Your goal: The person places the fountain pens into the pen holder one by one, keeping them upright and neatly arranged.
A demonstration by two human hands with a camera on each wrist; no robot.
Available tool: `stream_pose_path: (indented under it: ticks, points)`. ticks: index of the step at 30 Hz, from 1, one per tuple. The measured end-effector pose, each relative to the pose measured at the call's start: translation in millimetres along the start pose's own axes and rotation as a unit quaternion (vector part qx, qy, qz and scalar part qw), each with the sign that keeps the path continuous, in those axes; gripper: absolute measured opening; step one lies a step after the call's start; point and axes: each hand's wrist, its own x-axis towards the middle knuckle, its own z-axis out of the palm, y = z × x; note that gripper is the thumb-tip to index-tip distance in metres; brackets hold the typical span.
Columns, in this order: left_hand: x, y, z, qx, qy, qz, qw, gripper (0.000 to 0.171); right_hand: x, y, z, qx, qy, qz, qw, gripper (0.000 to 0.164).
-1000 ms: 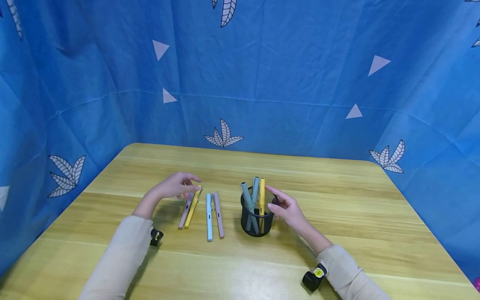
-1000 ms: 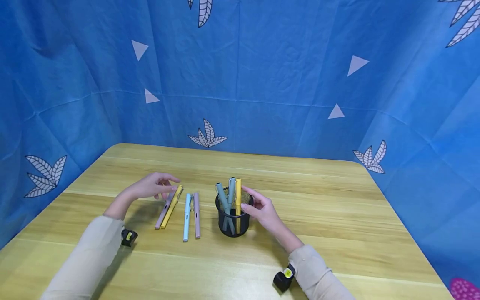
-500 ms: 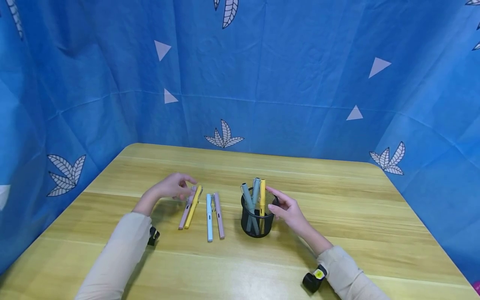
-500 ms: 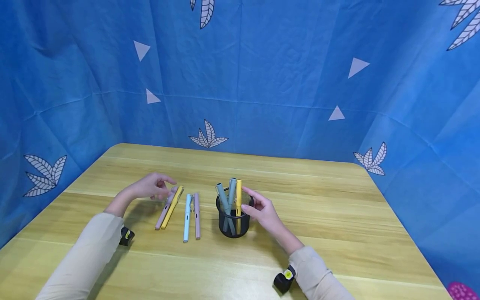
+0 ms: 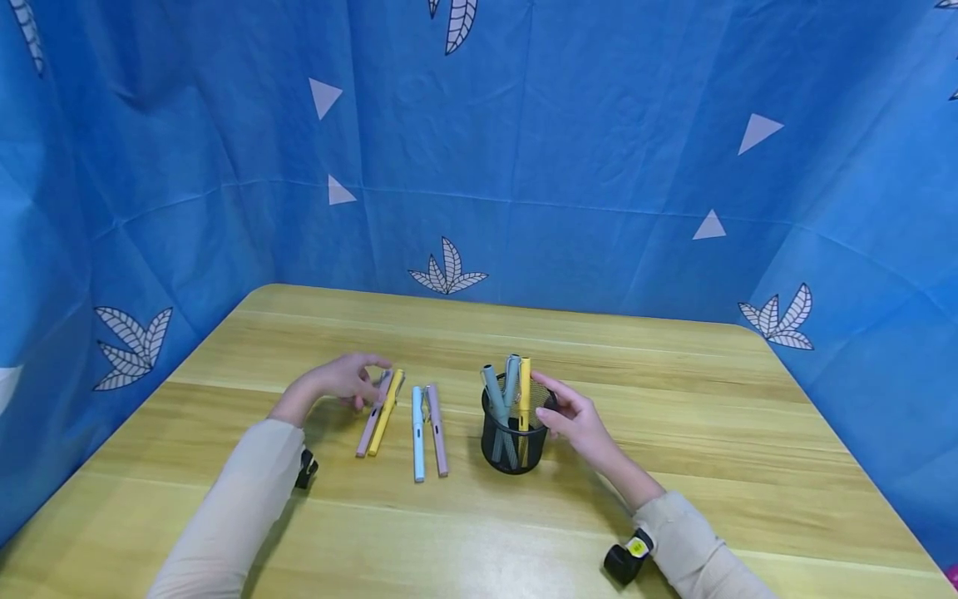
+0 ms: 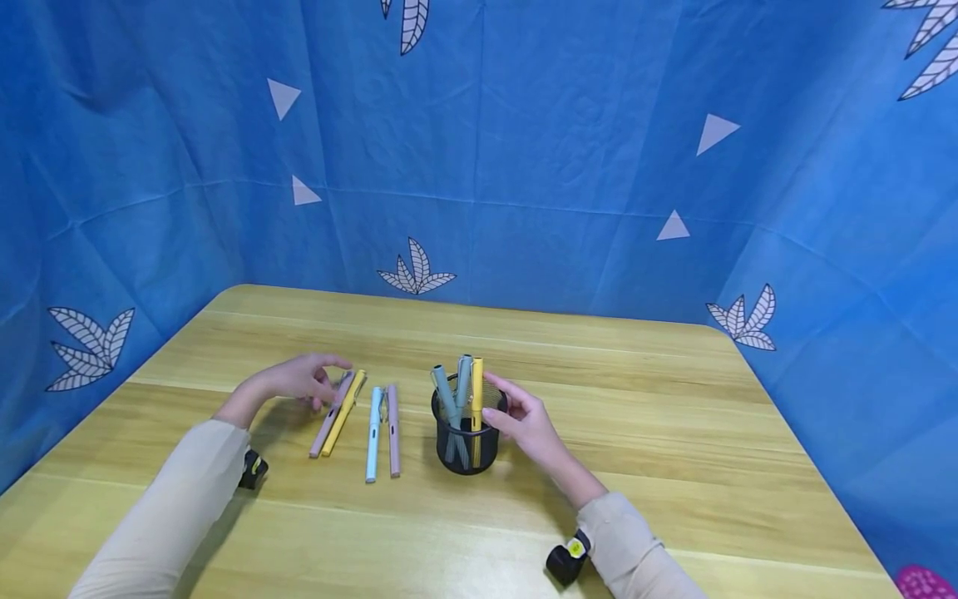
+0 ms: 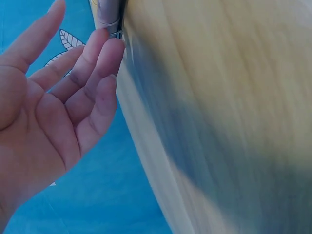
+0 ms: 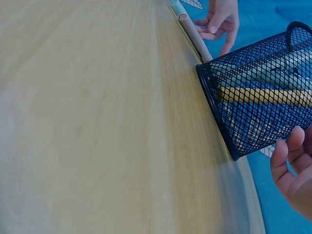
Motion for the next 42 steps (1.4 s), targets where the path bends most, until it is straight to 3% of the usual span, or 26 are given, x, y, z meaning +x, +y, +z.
stream_pose_path:
  ticks: [11,16,25,34,42]
  points:
    - [3.5,-2.5,1.1,0.042,-0.002,-0.032,0.9986,0.063,0,-1,-1,-0.006,0.001,0.002,1.0,0.049]
    - [3.9,-2.7,1.6,0.04,-0.001,-0.035,0.9986,0.068,-1,-1,0,-0.006,0.003,0.003,1.0,0.049]
    - [8.5,-5.0,2.9,0.015,-0.016,-0.055,0.9983,0.087,-1,0,0,-0.004,0.002,0.002,1.0,0.049]
    - [12.2,-2.1,0.6,-0.023,-0.044,-0.106,0.9931,0.084,0,1,-1,0.003,-0.002,-0.003,1.0,0.049]
    - [16.0,-3.6,-0.9,-0.038,-0.062,-0.119,0.9903,0.086,1,2,0,0.004,-0.006,-0.009,1.0,0.049]
